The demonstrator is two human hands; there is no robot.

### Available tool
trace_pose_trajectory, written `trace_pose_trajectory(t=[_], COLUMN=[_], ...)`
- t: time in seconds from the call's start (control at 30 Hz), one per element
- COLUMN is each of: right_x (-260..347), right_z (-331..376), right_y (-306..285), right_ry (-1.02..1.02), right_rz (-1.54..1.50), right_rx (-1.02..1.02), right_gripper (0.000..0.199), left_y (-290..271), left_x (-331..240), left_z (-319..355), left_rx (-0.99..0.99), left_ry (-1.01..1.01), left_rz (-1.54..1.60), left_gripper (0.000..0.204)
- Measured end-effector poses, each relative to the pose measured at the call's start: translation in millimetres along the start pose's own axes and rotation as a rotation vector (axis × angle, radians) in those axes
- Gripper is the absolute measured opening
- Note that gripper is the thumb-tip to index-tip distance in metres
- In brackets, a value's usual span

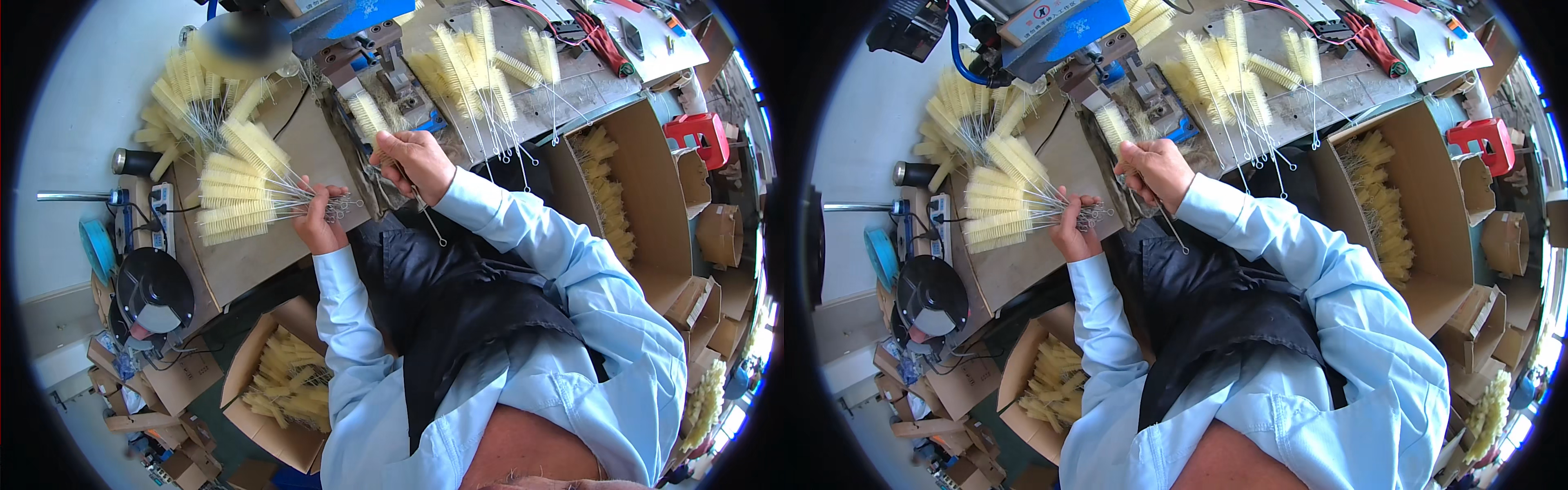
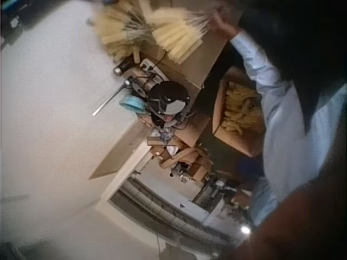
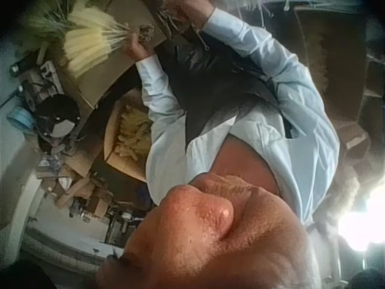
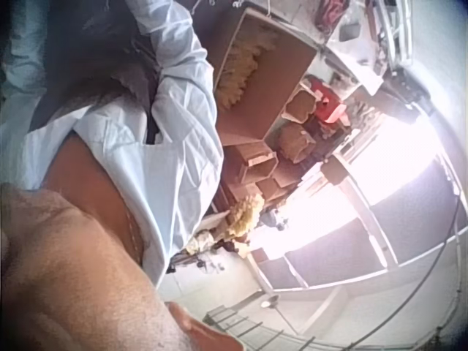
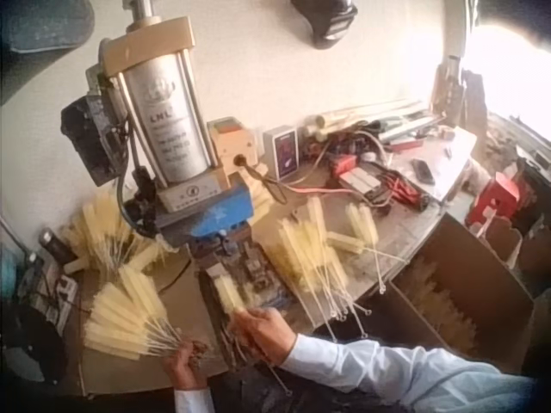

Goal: Assembling and processing yellow brush components using an industrial press machine.

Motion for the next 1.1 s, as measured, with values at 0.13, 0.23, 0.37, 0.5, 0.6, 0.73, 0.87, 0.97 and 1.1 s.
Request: trace_pose_trajectory(t=[0.13, 0.23, 0.37, 0.5, 0.6, 0.73, 0.87, 0.97, 1.1], right_x=[-3, 0, 3, 5, 12, 30, 33, 32, 9], right_z=[0, -4, -16, -17, -27, -28, -29, -25, -34], right_y=[-4, -2, 0, 3, 1, -1, 3, 6, 11], right_ry=[0.009, 0.023, 0.018, 0.063, 0.036, 0.151, 0.255, 0.219, 0.249], right_rz=[-0.05, -0.058, -0.106, -0.15, -0.203, -0.266, -0.323, -0.408, -0.409], right_rx=[0.014, -0.013, -0.031, -0.023, -0.037, 0.012, 0.033, 0.124, 0.034], right_gripper=[0.045, 0.045, 0.042, 0.041, 0.043, 0.062, 0.074, 0.069, 0.044], left_y=[5, 4, 2, 1, 0, 2, 1, 2, 1], left_x=[-2, -2, 0, 0, 2, 1, 0, -1, 2], left_z=[2, 1, 0, 1, -2, -1, 0, 0, -2], left_rx=[0.008, 0.01, 0.012, 0.027, 0.028, 0.024, 0.01, 0.01, 0.004], left_ry=[-0.018, -0.016, -0.01, -0.02, -0.029, -0.039, -0.031, -0.034, -0.026], left_rz=[0.018, 0.039, 0.042, 0.067, 0.051, 0.032, 0.043, 0.046, 0.047], left_gripper=[0.049, 0.048, 0.049, 0.049, 0.05, 0.052, 0.052, 0.051, 0.05])
Point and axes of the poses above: each hand's wrist, its own z-axis away from the middle knuckle, its own y-axis out of the palm, x = y × z, the point moved 3 cm from there along -z, towards the middle knuckle, and after that the axes turned 12 degrees about -y, right-handed, at the moved point
